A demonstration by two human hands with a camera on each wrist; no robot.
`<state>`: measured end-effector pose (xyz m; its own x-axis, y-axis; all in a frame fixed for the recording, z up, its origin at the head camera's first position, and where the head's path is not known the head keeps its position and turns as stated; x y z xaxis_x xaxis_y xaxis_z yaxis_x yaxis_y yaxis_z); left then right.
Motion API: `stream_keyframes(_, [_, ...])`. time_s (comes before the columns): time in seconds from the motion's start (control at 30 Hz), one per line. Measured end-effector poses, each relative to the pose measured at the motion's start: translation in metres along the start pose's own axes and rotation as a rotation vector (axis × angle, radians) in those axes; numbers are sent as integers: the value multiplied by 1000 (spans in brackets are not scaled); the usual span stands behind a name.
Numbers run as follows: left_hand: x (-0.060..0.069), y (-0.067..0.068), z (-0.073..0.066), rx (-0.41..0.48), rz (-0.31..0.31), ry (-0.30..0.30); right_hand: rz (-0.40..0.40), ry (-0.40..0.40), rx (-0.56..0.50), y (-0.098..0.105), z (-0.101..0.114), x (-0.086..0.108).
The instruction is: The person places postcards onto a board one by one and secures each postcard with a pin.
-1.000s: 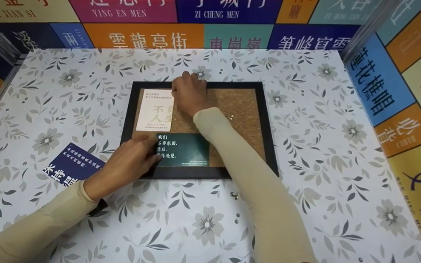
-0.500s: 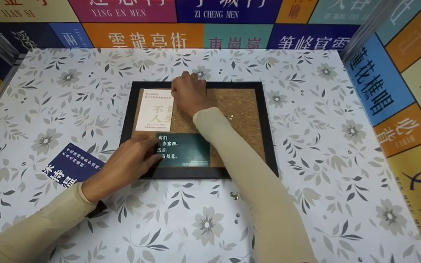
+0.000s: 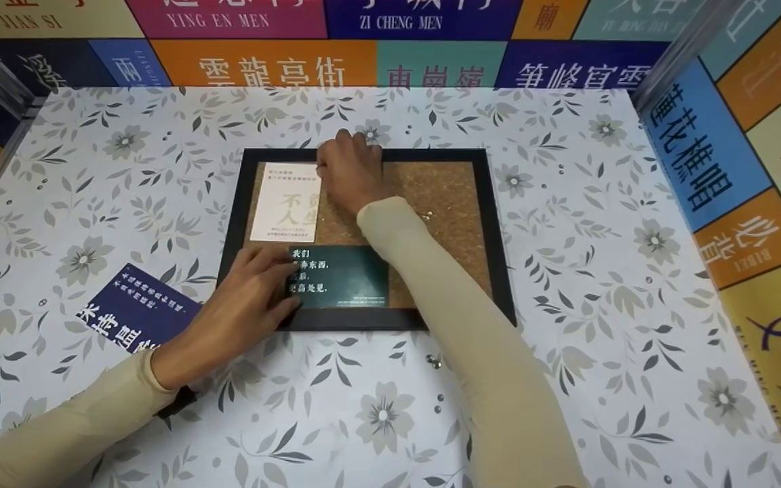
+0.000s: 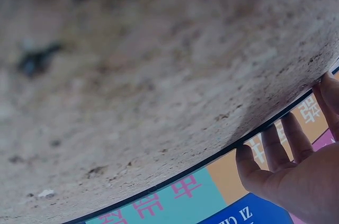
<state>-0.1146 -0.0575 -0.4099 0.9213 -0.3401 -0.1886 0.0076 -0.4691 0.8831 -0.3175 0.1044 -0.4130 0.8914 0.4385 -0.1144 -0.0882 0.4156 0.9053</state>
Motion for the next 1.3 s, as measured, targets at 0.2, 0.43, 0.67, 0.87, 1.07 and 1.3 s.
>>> stream_keyframes(0.2, [9, -1, 0, 100, 0, 6, 17, -23, 9, 0, 1, 0])
stream_keyframes(0.43, [16, -1, 2, 144, 41, 24, 26, -29, 10, 2, 2, 0])
stream_keyframes(0.67, [18, -1, 8, 161, 70, -8, 27, -13, 8, 3, 1, -1])
stream_keyframes(0.87, [20, -2, 9, 114, 107, -13, 31, 41, -27, 2, -4, 2])
stream_keyframes(1.07, [20, -2, 9, 14, 145, -18, 54, 94, -87, 5, -7, 8])
stream_keyframes(1.3, [21, -1, 9, 6, 137, -29, 92, 74, -140, 17, -6, 35])
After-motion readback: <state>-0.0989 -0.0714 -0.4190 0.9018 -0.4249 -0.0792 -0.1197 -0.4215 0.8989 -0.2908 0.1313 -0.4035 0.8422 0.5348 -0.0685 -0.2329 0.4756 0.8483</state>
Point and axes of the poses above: each hand's wrist, its own x-axis away from the middle knuckle, its own y-axis out of the back of the hand, z = x × y, the point moved 3 cm from there along -x, towards the middle knuckle, and after that the axes turned 5 degrees about y, right-handed, at the moved point
